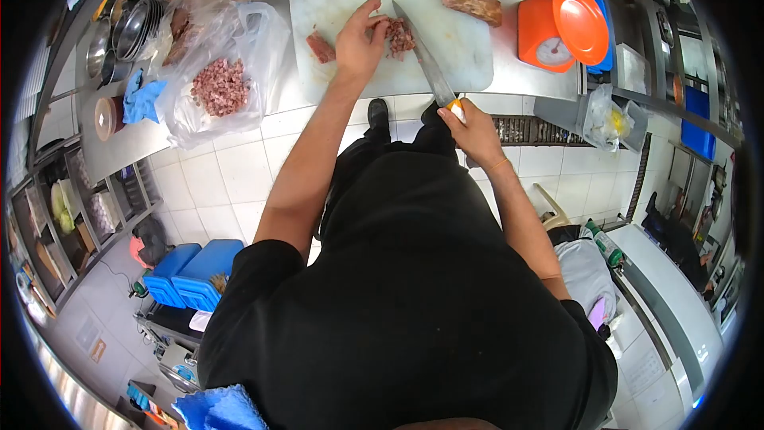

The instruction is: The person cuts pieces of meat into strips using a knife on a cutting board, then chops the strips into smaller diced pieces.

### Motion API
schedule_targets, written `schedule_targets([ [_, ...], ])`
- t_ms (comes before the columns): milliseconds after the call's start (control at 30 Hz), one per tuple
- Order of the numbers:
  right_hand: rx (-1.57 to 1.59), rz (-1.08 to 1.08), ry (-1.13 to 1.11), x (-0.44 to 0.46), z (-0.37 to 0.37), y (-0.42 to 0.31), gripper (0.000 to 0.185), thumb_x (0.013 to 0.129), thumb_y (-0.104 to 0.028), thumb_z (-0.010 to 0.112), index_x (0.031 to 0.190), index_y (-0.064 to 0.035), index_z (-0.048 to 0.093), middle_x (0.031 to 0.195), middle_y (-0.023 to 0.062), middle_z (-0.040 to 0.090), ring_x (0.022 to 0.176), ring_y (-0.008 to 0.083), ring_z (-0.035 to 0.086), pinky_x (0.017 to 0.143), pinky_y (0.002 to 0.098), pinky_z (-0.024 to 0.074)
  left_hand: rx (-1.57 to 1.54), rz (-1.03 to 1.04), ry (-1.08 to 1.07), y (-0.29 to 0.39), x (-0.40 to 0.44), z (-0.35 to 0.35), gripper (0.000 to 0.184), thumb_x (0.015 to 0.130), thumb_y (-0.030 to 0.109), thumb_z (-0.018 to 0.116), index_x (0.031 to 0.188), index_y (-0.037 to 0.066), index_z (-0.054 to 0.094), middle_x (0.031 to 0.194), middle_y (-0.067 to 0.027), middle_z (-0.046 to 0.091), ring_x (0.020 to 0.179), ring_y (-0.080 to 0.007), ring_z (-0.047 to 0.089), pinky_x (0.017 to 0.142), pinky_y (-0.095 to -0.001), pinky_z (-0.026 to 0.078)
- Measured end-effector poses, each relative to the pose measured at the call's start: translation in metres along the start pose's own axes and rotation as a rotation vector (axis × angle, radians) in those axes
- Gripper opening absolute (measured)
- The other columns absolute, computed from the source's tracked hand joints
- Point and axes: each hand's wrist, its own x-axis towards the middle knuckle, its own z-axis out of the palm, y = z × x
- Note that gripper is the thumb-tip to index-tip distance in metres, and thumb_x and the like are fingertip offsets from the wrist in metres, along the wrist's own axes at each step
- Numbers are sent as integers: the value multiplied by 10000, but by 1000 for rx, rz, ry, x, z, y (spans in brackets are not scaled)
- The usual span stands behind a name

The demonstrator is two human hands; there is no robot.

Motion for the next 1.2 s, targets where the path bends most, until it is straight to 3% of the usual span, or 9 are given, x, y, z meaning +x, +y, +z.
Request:
schedule_targets([
  [67, -7, -56, 47, 2, 9, 14, 498, 1038, -488, 682, 997, 4, 621, 683, 133, 674, 539, 244, 685, 539, 397, 519, 6, 42, -28, -9, 0, 0, 489, 985, -104, 589, 1462, 1, 567, 1357, -140, 699, 1191, -224, 729, 1068, -312, 542],
  [167, 134, 76, -51, -1, 8, 6, 480, 1050, -484, 671, 991, -10, 619, 661, 71, 647, 501, 170, 645, 497, 344, 502, -14, 42, -53, -11, -6, -6, 440, 1027, -60, 512, 1458, 3, 576, 1388, -150, 687, 1242, -220, 696, 1095, -329, 514],
  [367, 315, 86, -95, 4, 18, -11, 467, 1062, -462, 656, 1035, 2, 610, 645, 75, 632, 498, 186, 641, 494, 356, 498, 14, 123, 150, -14, -4, -7, 383, 1058, 75, 503, 1424, 12, 593, 1509, -185, 594, 1394, -266, 565, 1163, -373, 444],
  [467, 343, 83, -123, 12, 24, -25, 481, 1065, -463, 651, 1030, 15, 599, 635, 87, 624, 490, 199, 638, 497, 371, 511, 257, 223, 134, -13, 6, 17, 403, 997, 177, 619, 1354, -9, 642, 1472, -242, 591, 1447, -419, 489, 1244, -510, 333],
  [567, 300, 6, -140, 23, 41, -32, 501, 1069, -469, 641, 1027, 28, 591, 637, 103, 631, 496, 211, 650, 508, 379, 528, 561, 263, 112, 8, -2, 36, 438, 977, 225, 664, 1353, 2, 641, 1505, -225, 563, 1455, -425, 472, 1261, -544, 299],
  [700, 377, 33, -208, 26, 58, -44, 508, 1077, -454, 632, 1062, 50, 567, 654, 125, 652, 512, 224, 670, 510, 370, 538, 643, 262, 107, -9, -1, 40, 354, 956, 96, 648, 1299, 25, 696, 1520, -194, 563, 1469, -395, 467, 1254, -519, 335],
  [900, 407, -20, -266, 29, 67, -56, 447, 1082, -396, 631, 1093, 46, 569, 661, 109, 637, 496, 200, 644, 492, 354, 526, 274, 158, 268, -19, 5, 34, 375, 819, -136, 551, 1073, 18, 779, 1389, -169, 656, 1407, -423, 532, 1177, -473, 456],
  [1133, 336, -136, -300, 28, 48, -101, 422, 1070, -381, 647, 1062, 33, 570, 694, 151, 661, 531, 267, 663, 540, 401, 532, 255, 205, 447, 17, 18, -14, 383, 845, -146, 525, 1081, 23, 774, 1298, -167, 693, 1362, -405, 577, 1124, -461, 489],
  [1200, 269, -275, -253, 32, 53, -115, 389, 1076, -368, 652, 1044, 9, 562, 672, 91, 627, 499, 185, 613, 495, 356, 497, 277, 262, 541, 41, 24, -47, 361, 868, -141, 530, 1079, 24, 773, 1270, -171, 702, 1347, -403, 588, 1113, -453, 494],
])
